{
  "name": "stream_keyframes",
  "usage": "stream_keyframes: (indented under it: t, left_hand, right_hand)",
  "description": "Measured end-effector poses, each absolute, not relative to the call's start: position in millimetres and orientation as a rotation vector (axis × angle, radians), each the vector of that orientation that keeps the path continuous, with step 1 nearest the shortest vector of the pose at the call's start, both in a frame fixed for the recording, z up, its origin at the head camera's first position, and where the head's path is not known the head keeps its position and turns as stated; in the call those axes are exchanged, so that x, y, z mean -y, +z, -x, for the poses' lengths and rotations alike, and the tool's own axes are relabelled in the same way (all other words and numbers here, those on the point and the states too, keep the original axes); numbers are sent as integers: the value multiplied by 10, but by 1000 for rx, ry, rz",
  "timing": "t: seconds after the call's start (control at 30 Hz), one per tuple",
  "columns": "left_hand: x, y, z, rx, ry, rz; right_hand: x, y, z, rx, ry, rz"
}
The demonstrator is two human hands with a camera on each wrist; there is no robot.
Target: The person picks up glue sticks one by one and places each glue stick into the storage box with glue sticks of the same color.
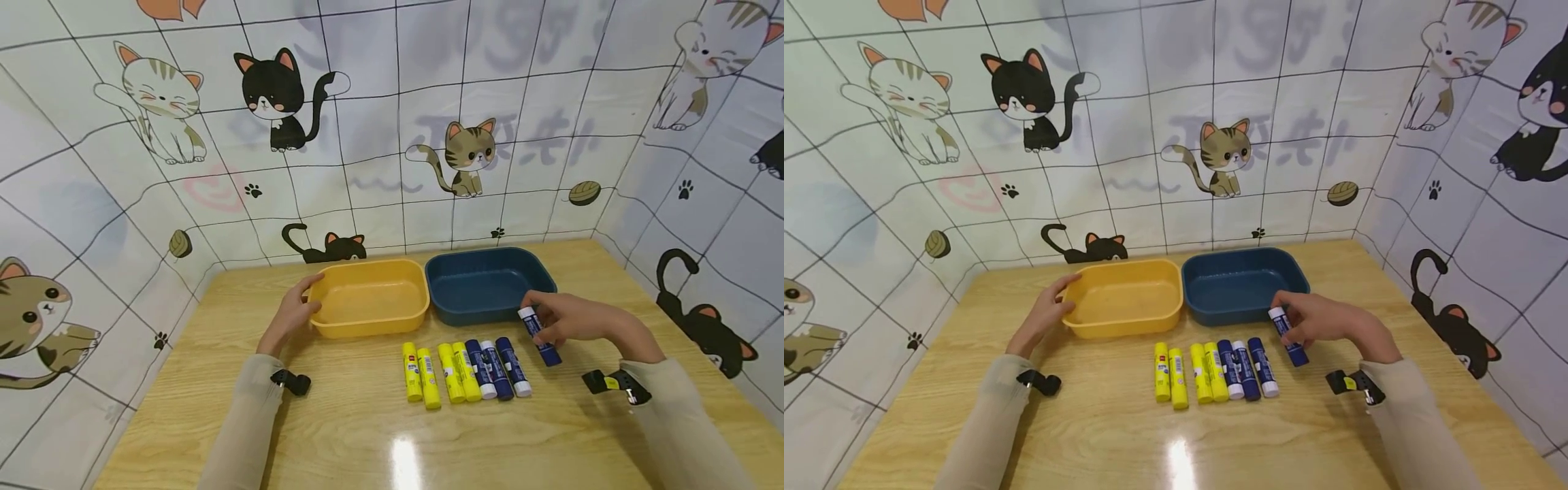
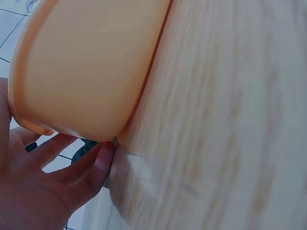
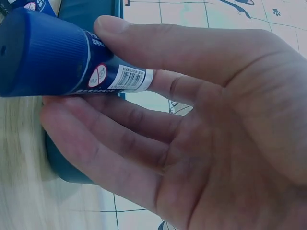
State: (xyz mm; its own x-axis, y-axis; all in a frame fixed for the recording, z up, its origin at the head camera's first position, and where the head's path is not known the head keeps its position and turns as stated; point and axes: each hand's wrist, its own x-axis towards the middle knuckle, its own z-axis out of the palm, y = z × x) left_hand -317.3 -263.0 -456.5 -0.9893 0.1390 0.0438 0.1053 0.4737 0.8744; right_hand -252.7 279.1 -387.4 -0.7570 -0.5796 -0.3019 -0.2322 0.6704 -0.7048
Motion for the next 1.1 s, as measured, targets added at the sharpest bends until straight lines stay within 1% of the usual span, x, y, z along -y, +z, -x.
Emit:
stream_keyframes:
  t: [0.03,0.17,0.27,0.43,0.8,1.1]
  left_hand:
    - [2613,-4521,3136,-2655,1585,-221]
    - [2610,-4537,3151,-2672,1572,-205]
    - [2640,-4646,3219,-2702,1564,-227]
    - [2643,-4658,3207,-2703,1542,-237]
    - [2632,-4637,3213,-2749,1525,-227]
    - [2621,-4632,3208,-2709,1552,-227]
  right_hand:
    - [-2793,-3871,2526,-2375,-905,625]
    - [-2800,-3867,2537,-2389,-913,626]
    - [-2796,-3872,2536,-2388,-919,625]
    - [-2766,-3845,2534,-2389,-901,645]
    - [-2729,-3612,2635,-2433,-789,687]
    - [-2690,-3465,2752,-2448,-713,665]
